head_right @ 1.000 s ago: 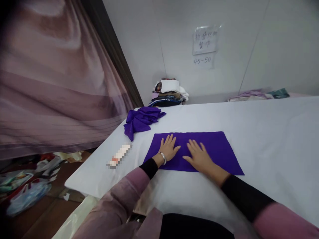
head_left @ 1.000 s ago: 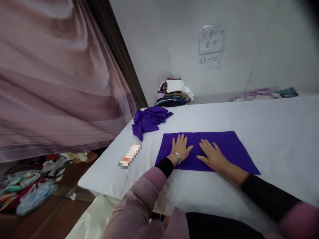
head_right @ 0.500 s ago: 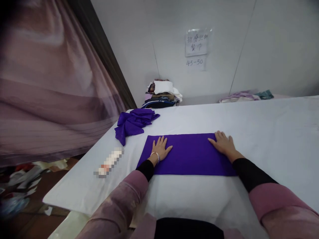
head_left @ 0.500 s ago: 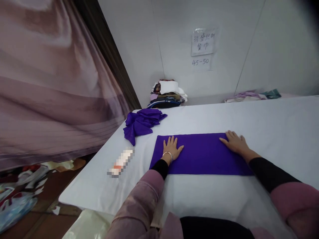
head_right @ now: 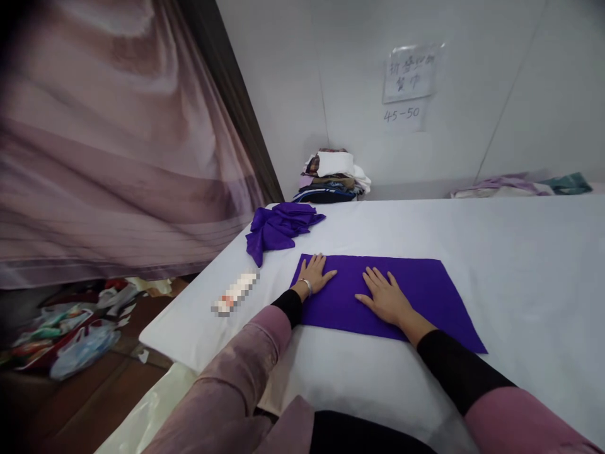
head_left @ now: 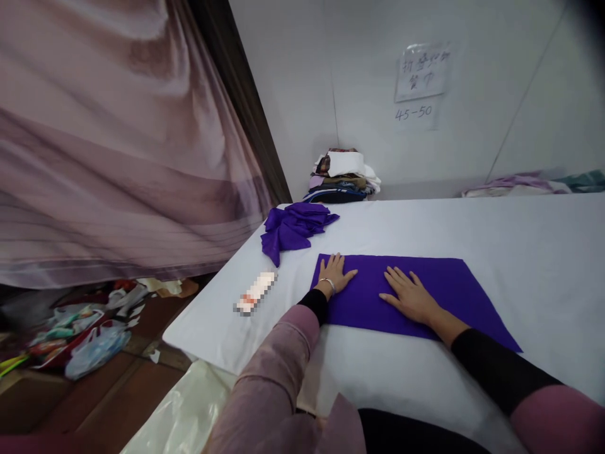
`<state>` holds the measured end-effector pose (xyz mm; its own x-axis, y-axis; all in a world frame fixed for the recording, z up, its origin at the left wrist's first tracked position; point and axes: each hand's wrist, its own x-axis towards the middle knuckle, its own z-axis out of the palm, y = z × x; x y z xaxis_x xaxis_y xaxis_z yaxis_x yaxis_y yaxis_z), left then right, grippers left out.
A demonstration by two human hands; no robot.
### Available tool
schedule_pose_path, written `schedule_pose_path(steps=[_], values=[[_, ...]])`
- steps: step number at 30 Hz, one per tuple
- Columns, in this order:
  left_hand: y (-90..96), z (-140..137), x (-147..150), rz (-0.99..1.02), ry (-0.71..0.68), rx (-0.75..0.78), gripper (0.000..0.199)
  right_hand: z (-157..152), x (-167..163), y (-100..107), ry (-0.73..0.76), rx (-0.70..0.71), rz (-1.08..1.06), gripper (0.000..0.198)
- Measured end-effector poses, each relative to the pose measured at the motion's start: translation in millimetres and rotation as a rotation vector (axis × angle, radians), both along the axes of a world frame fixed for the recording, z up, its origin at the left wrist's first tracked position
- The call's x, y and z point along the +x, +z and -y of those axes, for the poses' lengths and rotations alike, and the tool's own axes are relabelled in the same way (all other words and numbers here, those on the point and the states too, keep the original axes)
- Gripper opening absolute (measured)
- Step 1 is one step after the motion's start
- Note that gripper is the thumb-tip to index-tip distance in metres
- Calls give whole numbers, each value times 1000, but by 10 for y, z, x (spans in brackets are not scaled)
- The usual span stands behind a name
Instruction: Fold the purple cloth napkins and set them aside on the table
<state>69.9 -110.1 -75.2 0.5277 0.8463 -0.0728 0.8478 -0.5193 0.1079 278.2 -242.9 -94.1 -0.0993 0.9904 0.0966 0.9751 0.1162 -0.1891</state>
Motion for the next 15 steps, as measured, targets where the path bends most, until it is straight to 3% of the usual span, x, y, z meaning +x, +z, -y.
schedule_pose_path(steps=[5,8,10,13,15], values=[[140,-344,-497,-49,247,-22,73,2,17,1,-2,-3,9,76],[263,-340,-628,-70,418,-11,75,-3,4,-21,-1,-5,6,78],[283,-155,-608,-51,355,17,77,-10,24,-43,1,-3,9,78],[182,293,-513,2,14,94,75,-29,68,-47,1,-8,20,79],[78,560,-475,9,-83,83,76,-42,40,-6,-12,-32,14,80]])
